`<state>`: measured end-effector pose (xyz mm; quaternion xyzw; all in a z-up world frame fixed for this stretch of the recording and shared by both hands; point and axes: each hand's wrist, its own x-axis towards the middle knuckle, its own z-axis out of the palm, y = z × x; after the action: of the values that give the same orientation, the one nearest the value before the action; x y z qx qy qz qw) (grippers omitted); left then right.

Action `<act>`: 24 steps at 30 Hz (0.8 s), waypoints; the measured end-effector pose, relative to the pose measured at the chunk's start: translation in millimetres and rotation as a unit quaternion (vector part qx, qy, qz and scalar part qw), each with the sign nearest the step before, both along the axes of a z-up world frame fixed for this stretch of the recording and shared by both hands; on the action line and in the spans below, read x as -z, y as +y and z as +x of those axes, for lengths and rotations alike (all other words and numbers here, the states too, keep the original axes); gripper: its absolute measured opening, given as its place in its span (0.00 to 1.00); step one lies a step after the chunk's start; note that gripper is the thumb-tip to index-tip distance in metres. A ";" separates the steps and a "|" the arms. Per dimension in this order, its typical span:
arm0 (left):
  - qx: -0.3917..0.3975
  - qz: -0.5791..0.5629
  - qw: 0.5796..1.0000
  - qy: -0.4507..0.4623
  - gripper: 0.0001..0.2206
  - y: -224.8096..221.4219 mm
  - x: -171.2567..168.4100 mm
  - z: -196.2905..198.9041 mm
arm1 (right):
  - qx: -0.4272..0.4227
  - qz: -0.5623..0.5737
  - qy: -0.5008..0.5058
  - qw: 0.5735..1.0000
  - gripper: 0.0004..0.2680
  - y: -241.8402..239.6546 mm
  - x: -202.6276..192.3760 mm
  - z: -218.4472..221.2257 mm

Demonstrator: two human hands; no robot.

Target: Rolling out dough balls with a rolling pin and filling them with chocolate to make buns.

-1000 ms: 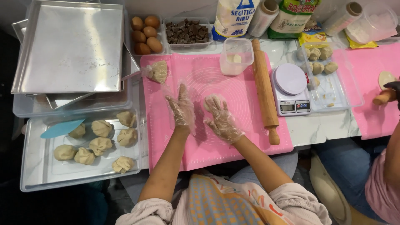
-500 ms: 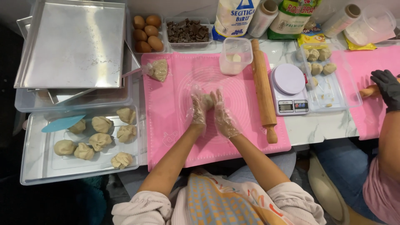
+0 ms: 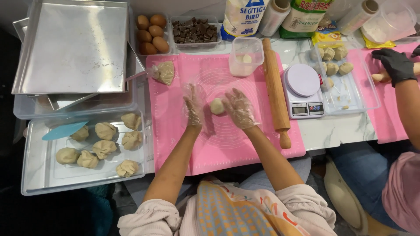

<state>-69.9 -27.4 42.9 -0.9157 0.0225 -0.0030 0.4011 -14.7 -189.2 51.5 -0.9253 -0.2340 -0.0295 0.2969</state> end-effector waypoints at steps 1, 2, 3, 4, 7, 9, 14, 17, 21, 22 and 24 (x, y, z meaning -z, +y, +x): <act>-0.006 0.011 1.000 -0.002 0.21 1.3 0.4 -2.0 | 0.002 -0.062 -0.005 0.998 0.16 11.3 -11.3 -8.7; -0.013 0.022 1.000 -0.004 0.21 2.8 0.8 -4.1 | 0.004 -0.124 -0.011 0.992 0.21 22.8 -22.6 -17.7; -0.015 0.022 1.000 -0.004 0.21 4.0 1.6 -5.8 | 0.002 -0.123 -0.012 0.992 0.21 26.1 -20.6 -19.2; -0.021 0.033 0.999 -0.006 0.21 5.1 2.5 -7.1 | 0.023 -0.118 0.065 0.991 0.21 29.5 -18.4 -20.3; -0.028 0.053 0.998 -0.008 0.22 7.0 6.2 -9.8 | 0.008 -0.041 0.085 0.996 0.22 32.1 8.5 -22.0; -0.030 0.063 0.998 -0.010 0.22 7.3 8.4 -9.9 | -0.028 0.030 0.026 0.999 0.22 31.8 14.1 -23.9; -0.045 0.102 0.994 -0.017 0.23 8.3 13.0 -10.0 | -0.009 0.041 -0.110 0.993 0.13 30.4 -19.9 -35.7; -0.050 0.123 0.991 -0.025 0.24 5.7 11.1 -5.2 | 0.035 -0.204 -0.190 0.960 0.16 26.5 6.7 -47.5; -0.061 0.141 0.988 -0.025 0.24 2.5 13.1 -1.9 | 0.040 -0.281 -0.081 0.955 0.17 42.4 -4.8 -15.2; -0.066 0.152 0.986 -0.024 0.24 2.6 13.9 -2.3 | 0.044 -0.246 -0.037 0.968 0.15 51.4 -13.9 -4.5; -0.072 0.164 0.984 -0.024 0.25 3.6 14.1 -1.8 | 0.047 -0.208 0.006 0.977 0.14 63.4 -7.6 25.3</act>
<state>-71.7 -23.8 28.8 -0.8364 -0.0530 0.0077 0.5455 10.6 -125.8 59.1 -0.9769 -0.1896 0.0109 0.0980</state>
